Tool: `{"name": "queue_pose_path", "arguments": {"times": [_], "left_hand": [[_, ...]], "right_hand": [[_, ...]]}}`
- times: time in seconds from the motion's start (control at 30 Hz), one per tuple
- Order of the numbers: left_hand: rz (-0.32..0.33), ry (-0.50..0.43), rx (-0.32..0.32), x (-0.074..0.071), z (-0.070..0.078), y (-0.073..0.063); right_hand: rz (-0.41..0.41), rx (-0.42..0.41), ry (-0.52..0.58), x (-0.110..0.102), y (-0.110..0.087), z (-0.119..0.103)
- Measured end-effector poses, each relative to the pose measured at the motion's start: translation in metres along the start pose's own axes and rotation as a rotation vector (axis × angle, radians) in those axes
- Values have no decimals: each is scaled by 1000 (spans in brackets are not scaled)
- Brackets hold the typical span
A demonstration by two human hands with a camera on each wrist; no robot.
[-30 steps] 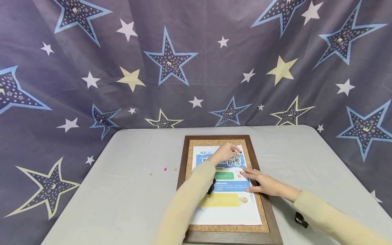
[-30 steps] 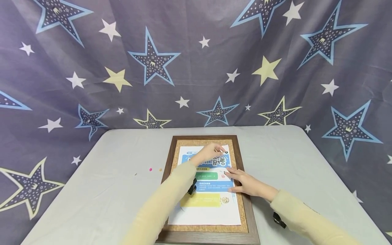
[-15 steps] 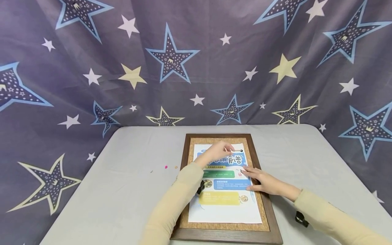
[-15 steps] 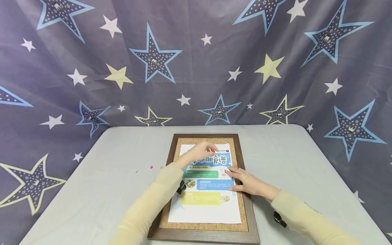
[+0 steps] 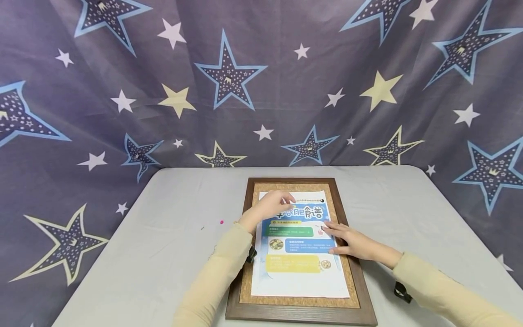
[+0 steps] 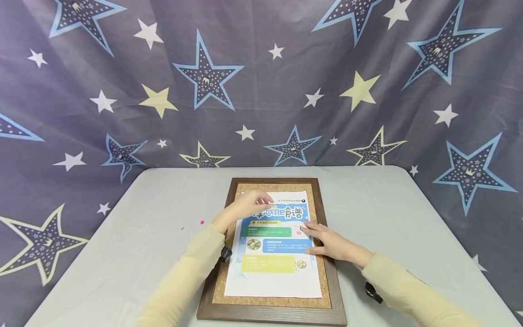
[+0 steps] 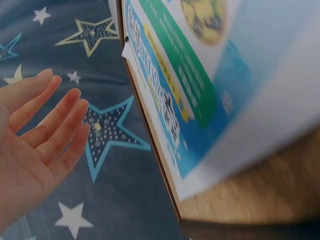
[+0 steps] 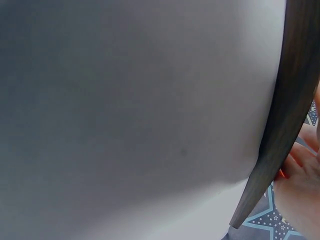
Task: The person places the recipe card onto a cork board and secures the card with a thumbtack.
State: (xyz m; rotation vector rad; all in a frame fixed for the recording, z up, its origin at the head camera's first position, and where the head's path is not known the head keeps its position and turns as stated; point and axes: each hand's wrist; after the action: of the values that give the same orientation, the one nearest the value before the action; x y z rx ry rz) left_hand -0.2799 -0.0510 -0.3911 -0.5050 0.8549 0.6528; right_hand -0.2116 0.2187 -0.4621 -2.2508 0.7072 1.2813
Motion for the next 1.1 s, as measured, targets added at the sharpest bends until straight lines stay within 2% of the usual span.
{"name": "queue_pose_path", "arguments": {"times": [0.33, 0.67, 0.87, 1.1], "left_hand": [[92, 55, -28, -6, -28, -32], [125, 50, -74, -10, -51, -63], [141, 63, -117, -10, -64, -76], [136, 48, -131, -9, -76, -88]], "right_hand": [[6, -2, 2, 2, 0, 0], [9, 1, 1, 4, 0, 2], [11, -2, -5, 4, 0, 3], [7, -4, -5, 2, 1, 2]]}}
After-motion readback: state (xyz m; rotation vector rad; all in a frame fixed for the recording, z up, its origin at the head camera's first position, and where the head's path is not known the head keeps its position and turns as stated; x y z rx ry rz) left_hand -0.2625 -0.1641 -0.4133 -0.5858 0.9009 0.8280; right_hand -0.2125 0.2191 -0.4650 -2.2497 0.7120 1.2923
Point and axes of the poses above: each hand's wrist, its own y-axis towards the middle knuckle, its own x-axis out of the palm, z = x × y, and after that the axes turned 14 degrees about -z, right-handed
